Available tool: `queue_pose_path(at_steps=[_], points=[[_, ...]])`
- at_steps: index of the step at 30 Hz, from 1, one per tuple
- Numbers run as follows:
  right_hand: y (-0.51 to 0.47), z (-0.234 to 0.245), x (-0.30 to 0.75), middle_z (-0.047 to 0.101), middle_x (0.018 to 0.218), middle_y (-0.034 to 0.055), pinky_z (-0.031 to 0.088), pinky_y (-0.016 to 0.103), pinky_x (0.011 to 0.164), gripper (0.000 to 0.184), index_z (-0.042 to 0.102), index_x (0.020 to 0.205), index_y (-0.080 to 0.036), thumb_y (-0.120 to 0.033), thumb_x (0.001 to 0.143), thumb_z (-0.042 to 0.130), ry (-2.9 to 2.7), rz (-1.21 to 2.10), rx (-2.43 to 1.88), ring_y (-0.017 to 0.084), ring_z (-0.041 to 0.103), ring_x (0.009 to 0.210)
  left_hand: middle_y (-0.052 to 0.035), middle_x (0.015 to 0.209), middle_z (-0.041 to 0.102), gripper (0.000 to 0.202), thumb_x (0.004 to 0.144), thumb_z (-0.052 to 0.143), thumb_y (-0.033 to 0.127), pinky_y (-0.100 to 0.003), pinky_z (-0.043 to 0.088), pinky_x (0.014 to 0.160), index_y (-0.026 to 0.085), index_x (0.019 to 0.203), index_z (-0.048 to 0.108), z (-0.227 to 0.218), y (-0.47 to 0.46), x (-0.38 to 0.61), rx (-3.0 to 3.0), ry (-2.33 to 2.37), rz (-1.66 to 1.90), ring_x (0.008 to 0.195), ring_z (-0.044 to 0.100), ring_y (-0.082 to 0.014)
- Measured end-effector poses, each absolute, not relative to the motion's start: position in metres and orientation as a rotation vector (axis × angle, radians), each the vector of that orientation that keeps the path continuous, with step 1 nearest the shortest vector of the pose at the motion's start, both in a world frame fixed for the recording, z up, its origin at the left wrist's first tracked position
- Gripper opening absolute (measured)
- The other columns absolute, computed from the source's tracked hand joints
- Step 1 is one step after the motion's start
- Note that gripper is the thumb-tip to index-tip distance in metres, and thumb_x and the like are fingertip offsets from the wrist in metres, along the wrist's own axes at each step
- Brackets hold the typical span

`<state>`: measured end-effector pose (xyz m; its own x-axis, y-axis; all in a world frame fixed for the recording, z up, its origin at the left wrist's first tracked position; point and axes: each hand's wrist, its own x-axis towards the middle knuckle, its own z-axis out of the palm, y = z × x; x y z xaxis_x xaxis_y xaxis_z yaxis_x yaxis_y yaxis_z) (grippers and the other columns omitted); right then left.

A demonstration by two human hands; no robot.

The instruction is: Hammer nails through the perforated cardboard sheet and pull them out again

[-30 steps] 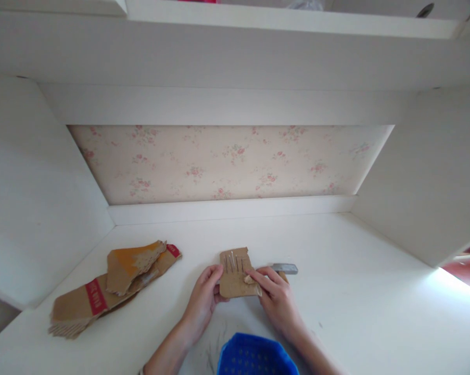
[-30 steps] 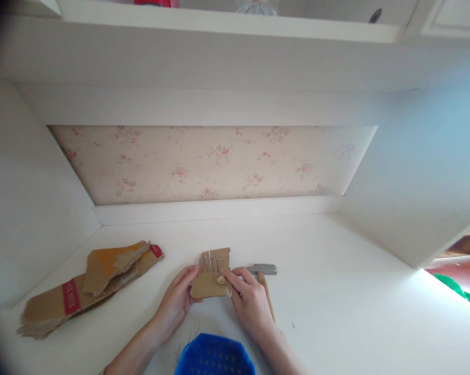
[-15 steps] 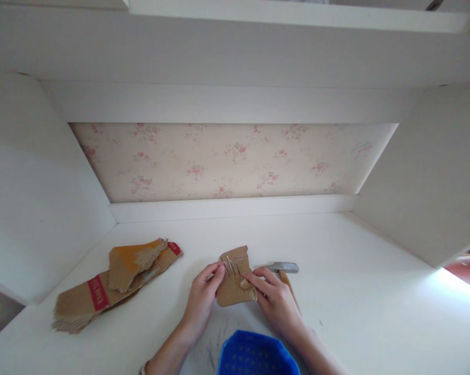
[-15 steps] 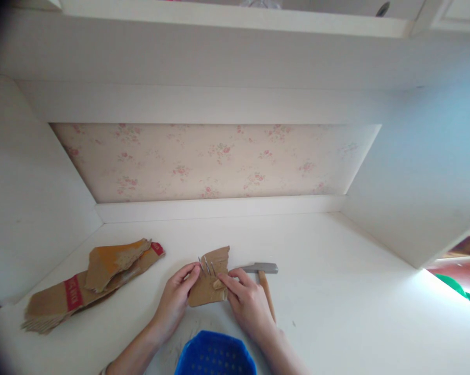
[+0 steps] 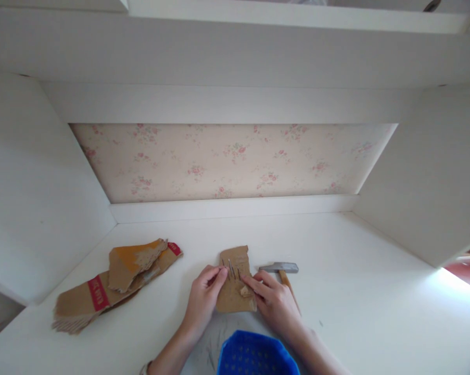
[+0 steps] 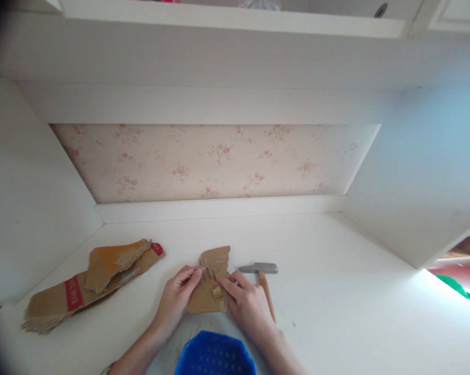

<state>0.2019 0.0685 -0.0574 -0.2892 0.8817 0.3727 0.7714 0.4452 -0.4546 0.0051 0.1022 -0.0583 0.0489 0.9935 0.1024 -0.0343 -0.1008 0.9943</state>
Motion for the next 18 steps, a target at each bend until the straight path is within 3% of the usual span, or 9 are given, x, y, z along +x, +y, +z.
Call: queue_pose_path(at_steps=[6, 18], points=[[0.0666, -0.0608, 0.2035, 0.071, 0.085, 0.0028, 0.052, 0.028, 0.055, 0.037, 0.066, 0.120, -0.027, -0.013, 0.088, 0.053, -2.307, -0.083, -1.430, 0.019, 0.069, 0.063, -0.0024, 0.075, 0.061, 0.025, 0.081, 0.070, 0.044, -0.025, 0.040, 0.069, 0.020, 0.074, 0.076, -0.0552, 0.1009, 0.0056, 1.389, 1.092, 1.215, 0.076, 0.056, -0.0199], [0.0662, -0.0638, 0.2078, 0.071, 0.087, 0.0023, 0.051, 0.030, 0.055, 0.045, 0.063, 0.125, -0.026, -0.008, 0.085, 0.051, -2.278, -0.199, -1.438, 0.019, 0.069, 0.063, -0.0047, 0.082, 0.062, 0.026, 0.082, 0.069, 0.040, -0.027, 0.041, 0.071, 0.022, 0.064, 0.075, -0.0584, 0.1032, 0.0052, 1.508, 1.067, 1.104, 0.079, 0.057, -0.0209]])
